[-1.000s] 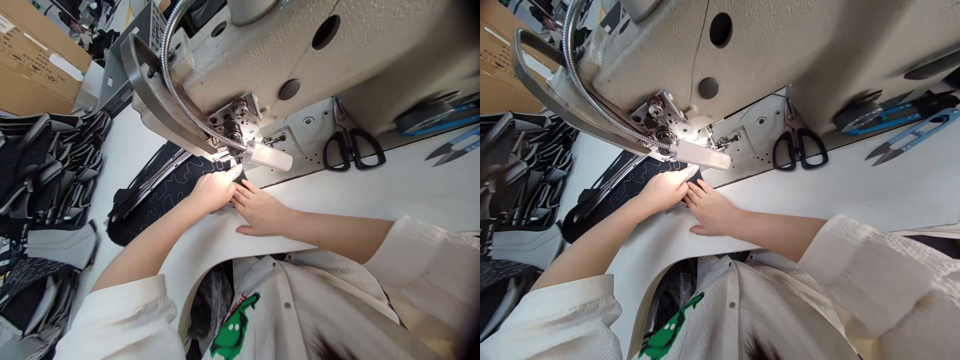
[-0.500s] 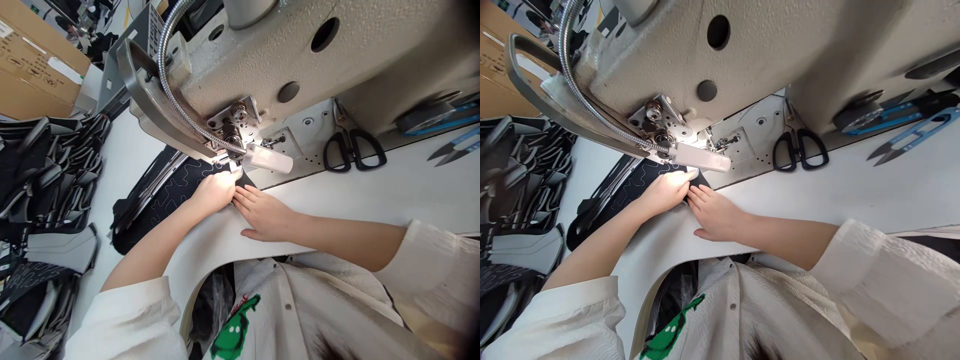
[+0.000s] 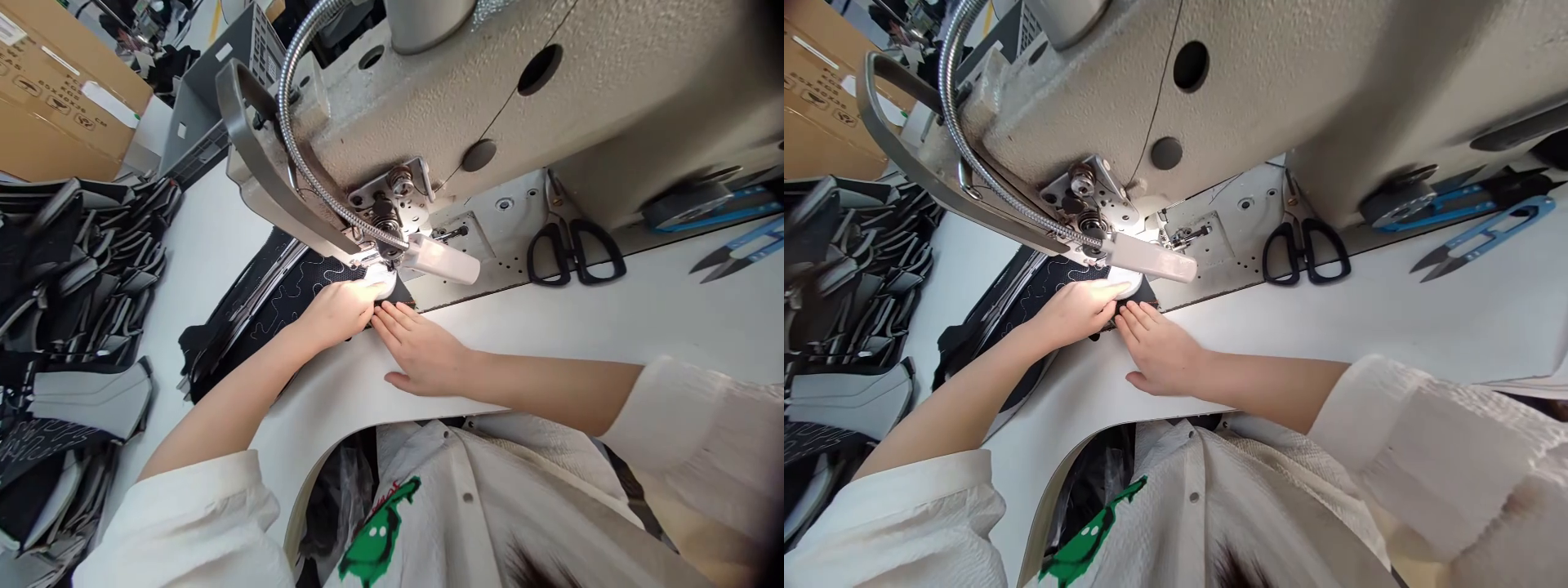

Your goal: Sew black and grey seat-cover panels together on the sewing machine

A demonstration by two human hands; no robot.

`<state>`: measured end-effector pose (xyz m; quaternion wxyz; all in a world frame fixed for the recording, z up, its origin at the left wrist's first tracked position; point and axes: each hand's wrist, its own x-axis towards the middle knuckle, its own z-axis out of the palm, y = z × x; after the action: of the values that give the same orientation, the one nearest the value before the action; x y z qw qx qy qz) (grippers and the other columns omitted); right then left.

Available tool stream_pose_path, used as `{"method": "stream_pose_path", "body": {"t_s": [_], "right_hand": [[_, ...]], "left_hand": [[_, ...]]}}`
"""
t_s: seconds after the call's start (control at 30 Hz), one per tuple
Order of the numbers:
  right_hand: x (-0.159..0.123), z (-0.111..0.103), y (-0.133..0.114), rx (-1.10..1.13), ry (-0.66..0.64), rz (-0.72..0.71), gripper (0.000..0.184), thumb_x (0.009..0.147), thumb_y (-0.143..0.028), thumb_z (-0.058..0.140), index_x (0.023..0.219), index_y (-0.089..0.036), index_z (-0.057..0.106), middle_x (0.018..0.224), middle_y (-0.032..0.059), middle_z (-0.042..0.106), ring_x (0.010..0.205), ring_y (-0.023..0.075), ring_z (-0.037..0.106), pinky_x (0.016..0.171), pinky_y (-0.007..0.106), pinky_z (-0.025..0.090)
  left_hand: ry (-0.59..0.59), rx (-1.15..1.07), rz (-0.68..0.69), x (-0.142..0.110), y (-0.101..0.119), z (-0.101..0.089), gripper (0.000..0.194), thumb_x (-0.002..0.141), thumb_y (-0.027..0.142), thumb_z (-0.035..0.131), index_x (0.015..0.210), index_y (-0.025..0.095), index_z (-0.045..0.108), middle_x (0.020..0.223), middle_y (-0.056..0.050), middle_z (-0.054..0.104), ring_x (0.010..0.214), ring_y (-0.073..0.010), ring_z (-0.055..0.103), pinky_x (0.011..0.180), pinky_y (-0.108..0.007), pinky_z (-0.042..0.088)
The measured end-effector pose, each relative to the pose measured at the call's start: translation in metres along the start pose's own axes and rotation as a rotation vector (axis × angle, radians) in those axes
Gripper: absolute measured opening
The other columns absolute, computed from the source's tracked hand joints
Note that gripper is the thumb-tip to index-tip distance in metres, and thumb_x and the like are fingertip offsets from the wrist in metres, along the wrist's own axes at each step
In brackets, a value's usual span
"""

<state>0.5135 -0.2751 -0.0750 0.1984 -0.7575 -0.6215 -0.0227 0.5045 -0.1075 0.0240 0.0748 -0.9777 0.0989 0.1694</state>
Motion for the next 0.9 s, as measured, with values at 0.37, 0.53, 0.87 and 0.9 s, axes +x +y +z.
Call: {"method": "stream_pose_path", "body": {"t_s": [0.37, 0.53, 0.87, 0.9], "right_hand": [[0.031, 0.001, 0.002, -0.036, 0.03, 0.056, 0.057, 0.085, -0.049, 0.052, 0.108, 0.002, 0.065, 0.106, 0.0228, 0.064, 0.111, 0.037, 0.051, 0.104, 0.052, 0.033], [0.02, 0.005, 0.002, -0.062, 0.154, 0.014, 0.04, 0.089, -0.024, 0.047, 0.115, 0.004, 0.06, 0.12, 0.0288, 0.056, 0.118, 0.0359, 0.048, 0.101, 0.055, 0.037], [0.022, -0.008, -0.004, 0.007, -0.035, -0.032, 0.065, 0.084, -0.048, 0.058, 0.128, 0.0, 0.054, 0.134, 0.0328, 0.044, 0.128, 0.043, 0.04, 0.106, 0.057, 0.029], [0.022, -0.008, -0.006, 0.002, -0.048, -0.029, 0.068, 0.084, -0.051, 0.058, 0.13, -0.001, 0.052, 0.134, 0.0325, 0.045, 0.128, 0.0431, 0.04, 0.107, 0.057, 0.028]], "left_hand": [[0.107, 0.011, -0.1, 0.015, 0.021, 0.018, 0.039, 0.091, 0.014, 0.035, 0.123, 0.016, 0.057, 0.112, -0.01, 0.064, 0.097, -0.0201, 0.062, 0.087, -0.03, 0.047], [0.127, 0.209, -0.09, -0.018, 0.017, 0.018, 0.043, 0.09, 0.023, 0.043, 0.132, 0.019, 0.05, 0.113, -0.013, 0.06, 0.099, -0.0281, 0.053, 0.078, -0.039, 0.046], [0.0, 0.102, -0.029, -0.015, 0.001, 0.001, 0.055, 0.081, 0.002, 0.036, 0.132, 0.018, 0.052, 0.106, -0.01, 0.061, 0.093, -0.0228, 0.052, 0.086, -0.033, 0.045], [0.0, 0.077, -0.025, -0.014, 0.002, 0.0, 0.055, 0.081, 0.002, 0.037, 0.131, 0.018, 0.053, 0.107, -0.009, 0.061, 0.093, -0.0222, 0.052, 0.086, -0.032, 0.045]]}}
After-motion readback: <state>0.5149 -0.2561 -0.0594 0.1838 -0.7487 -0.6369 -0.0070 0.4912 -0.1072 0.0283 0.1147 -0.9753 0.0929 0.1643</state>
